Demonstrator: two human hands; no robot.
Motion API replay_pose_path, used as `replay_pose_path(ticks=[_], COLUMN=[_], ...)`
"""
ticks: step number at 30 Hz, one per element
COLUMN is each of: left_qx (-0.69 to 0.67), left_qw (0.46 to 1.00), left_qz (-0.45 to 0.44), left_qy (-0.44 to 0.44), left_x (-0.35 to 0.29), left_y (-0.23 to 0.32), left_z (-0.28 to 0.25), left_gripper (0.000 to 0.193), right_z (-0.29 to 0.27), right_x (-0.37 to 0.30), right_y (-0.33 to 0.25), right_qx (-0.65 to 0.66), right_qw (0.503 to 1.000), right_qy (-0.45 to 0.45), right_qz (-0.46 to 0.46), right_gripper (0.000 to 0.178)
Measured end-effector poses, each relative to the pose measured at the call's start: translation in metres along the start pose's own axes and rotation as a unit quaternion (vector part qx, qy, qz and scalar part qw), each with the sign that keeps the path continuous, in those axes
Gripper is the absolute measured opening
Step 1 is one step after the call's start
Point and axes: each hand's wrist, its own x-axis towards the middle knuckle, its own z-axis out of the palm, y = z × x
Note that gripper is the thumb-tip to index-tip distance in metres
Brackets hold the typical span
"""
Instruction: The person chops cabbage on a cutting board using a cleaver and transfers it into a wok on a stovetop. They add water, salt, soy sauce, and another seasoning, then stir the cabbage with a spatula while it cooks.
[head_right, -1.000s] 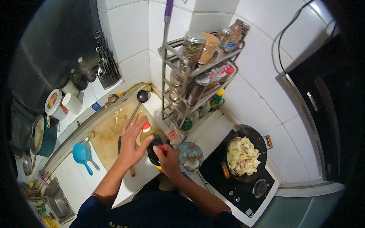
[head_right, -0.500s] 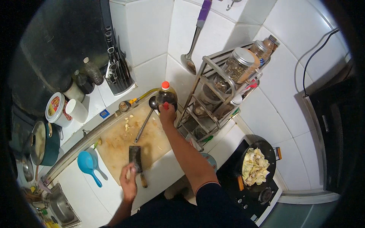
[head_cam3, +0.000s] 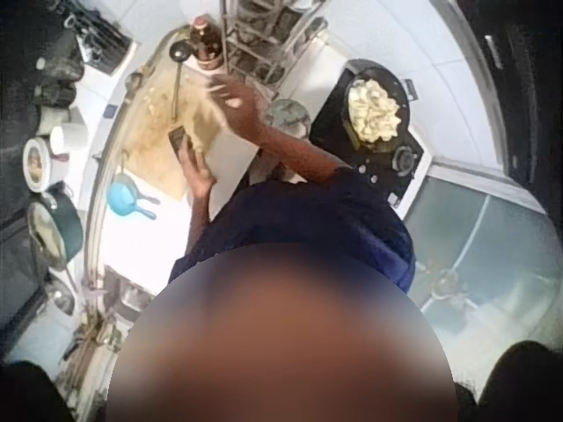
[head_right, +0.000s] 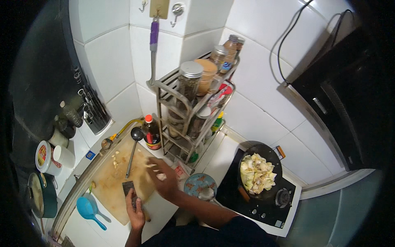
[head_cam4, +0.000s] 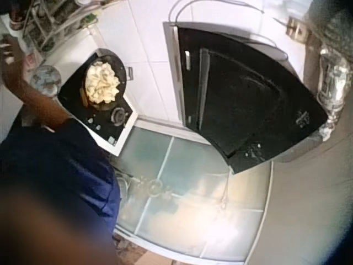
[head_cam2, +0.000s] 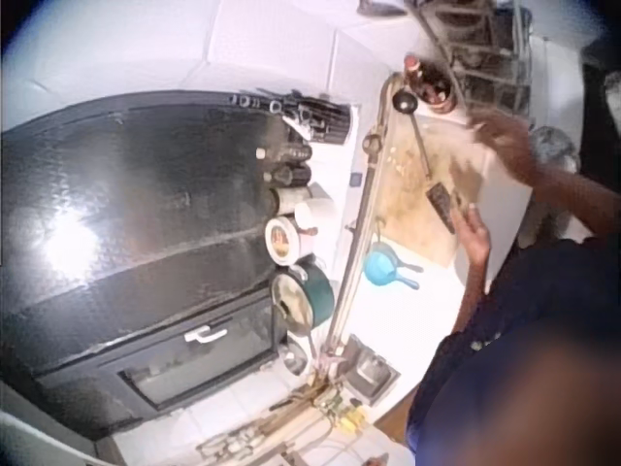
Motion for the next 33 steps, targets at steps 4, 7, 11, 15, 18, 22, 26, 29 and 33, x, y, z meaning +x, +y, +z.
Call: replay_pose_path(ticks=[4,7,11,15,18,22,26,29,33], left_qx=[-0.041,-0.022,-0.02,-0.017,-0.015,-0.041,-0.059,-0.053,-0.071], left_qw=[0.998,0.996,0.994,0.991,0.992,0.991,0.981,0.977,0.965], left_qz=[-0.039,-0.033,-0.033,-0.026,-0.019,-0.025,-0.073,-0.068,-0.078], left_qy=[-0.016,-0.085,-0.106,-0.129,-0.127,-0.128,-0.167,-0.195,-0.241], left_x=[-0.015,-0.031,-0.059,-0.082,-0.099,-0.112,-0.132,-0.146,-0.172], left_y=[0.01,0.019,0.042,0.057,0.053,0.057,0.075,0.091,0.099], left_z=[0.015,0.033,0.053,0.074,0.082,0.098,0.117,0.138,0.157], left_gripper=[0.047,0.045,0.043,0.04,0.037,0.029,0.03,0.031,0.033], right_z=[-0.132,-0.19,-0.2,-0.229,-0.268,-0.362,-0.446,-0.513,-0.547], right_x=[0.101,0.191,0.218,0.19,0.138,0.041,-0.044,-0.1,-0.137], right_y=[-0.1,-0.087,-0.114,-0.135,-0.166,-0.192,-0.204,-0.124,0.012], right_qx=[-0.141,-0.177,-0.026,0.092,0.088,-0.055,-0.028,-0.024,-0.653], right_qw=[0.93,0.947,0.998,0.996,0.994,0.994,0.996,0.99,0.727], right_qy=[0.275,0.207,-0.014,0.007,0.055,0.085,0.089,0.113,0.06], right_qz=[-0.202,-0.17,0.06,-0.011,-0.04,-0.035,-0.001,0.084,0.203], right_gripper=[0.026,0.046,0.033,0.026,0.026,0.032,0.035,0.039,0.041])
